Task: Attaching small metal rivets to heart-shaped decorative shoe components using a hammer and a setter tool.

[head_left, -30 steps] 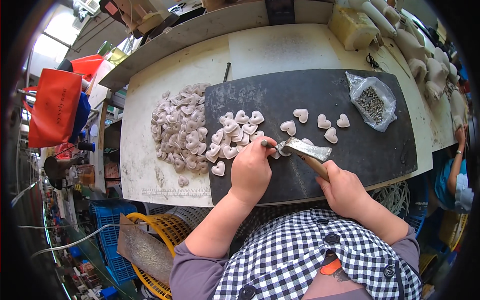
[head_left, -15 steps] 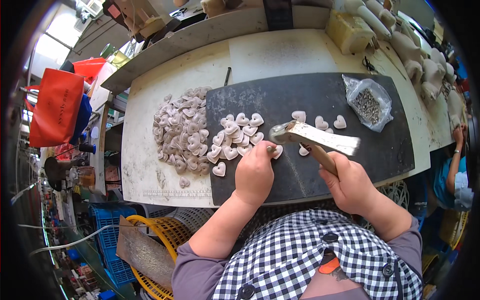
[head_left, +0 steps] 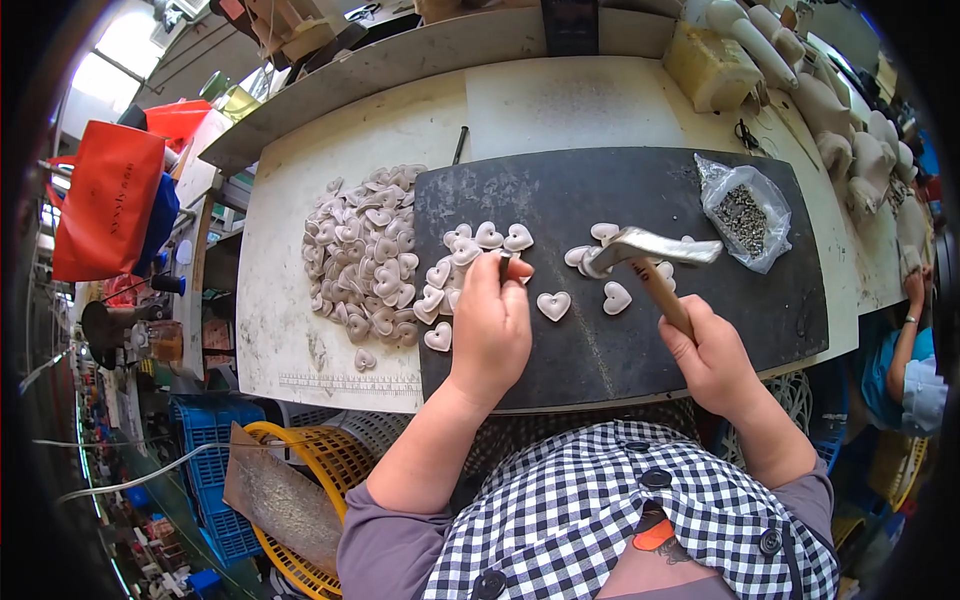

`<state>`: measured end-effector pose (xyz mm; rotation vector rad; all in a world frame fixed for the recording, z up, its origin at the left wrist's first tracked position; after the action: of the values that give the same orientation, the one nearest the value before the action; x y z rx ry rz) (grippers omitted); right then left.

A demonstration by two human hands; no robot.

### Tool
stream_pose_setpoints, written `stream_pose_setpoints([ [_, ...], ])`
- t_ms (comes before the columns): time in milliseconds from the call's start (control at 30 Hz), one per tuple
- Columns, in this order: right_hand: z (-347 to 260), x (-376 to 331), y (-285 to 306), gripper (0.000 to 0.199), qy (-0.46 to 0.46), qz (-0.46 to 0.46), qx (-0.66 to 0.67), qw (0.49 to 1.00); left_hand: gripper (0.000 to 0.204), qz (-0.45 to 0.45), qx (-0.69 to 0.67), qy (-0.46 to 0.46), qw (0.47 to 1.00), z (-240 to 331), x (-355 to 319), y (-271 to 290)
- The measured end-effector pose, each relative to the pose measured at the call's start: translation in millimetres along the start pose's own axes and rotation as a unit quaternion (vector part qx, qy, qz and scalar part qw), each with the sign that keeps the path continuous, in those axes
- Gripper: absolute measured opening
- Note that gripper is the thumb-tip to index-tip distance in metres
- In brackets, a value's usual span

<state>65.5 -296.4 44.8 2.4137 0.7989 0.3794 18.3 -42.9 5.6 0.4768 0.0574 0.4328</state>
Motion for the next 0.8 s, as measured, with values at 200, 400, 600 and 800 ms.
stream_pose_setpoints([
  [200, 32.3, -2.1, -8.4, 0.017, -0.100, 0.035, 0.231, 0.967, 0.027, -0.024, 0.245, -0.082, 0.966, 38.6, 26.4, -39.1],
  [400, 39.5, -4.8, -9.1, 0.019, -0.103, 0.029, 0.301, 0.948, 0.041, -0.231, 0.229, -0.102, 0.940, 37.1, 39.4, -24.1],
  [600, 26.9, 0.9, 1.1, 0.017, 0.018, 0.019, 0.067, 0.997, 0.030, -0.098, 0.091, -0.059, 0.989, 39.6, 45.3, -4.6],
  [800, 1.2, 14.8, -1.3, 0.019, 0.062, -0.021, -0.096, 0.993, 0.015, -0.061, -0.200, 0.038, 0.977, 26.9, 37.7, -15.4],
])
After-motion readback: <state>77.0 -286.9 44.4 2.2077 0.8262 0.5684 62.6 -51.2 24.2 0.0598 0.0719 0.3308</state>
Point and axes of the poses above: each hand's wrist, its own x-axis towards the middle knuckle, its own y-axis out of the back of the hand, z = x × y, the point moved 3 cm from there along x, towards the middle knuckle, and after that the axes turned 7 degrees about y, right-handed, at the moved point
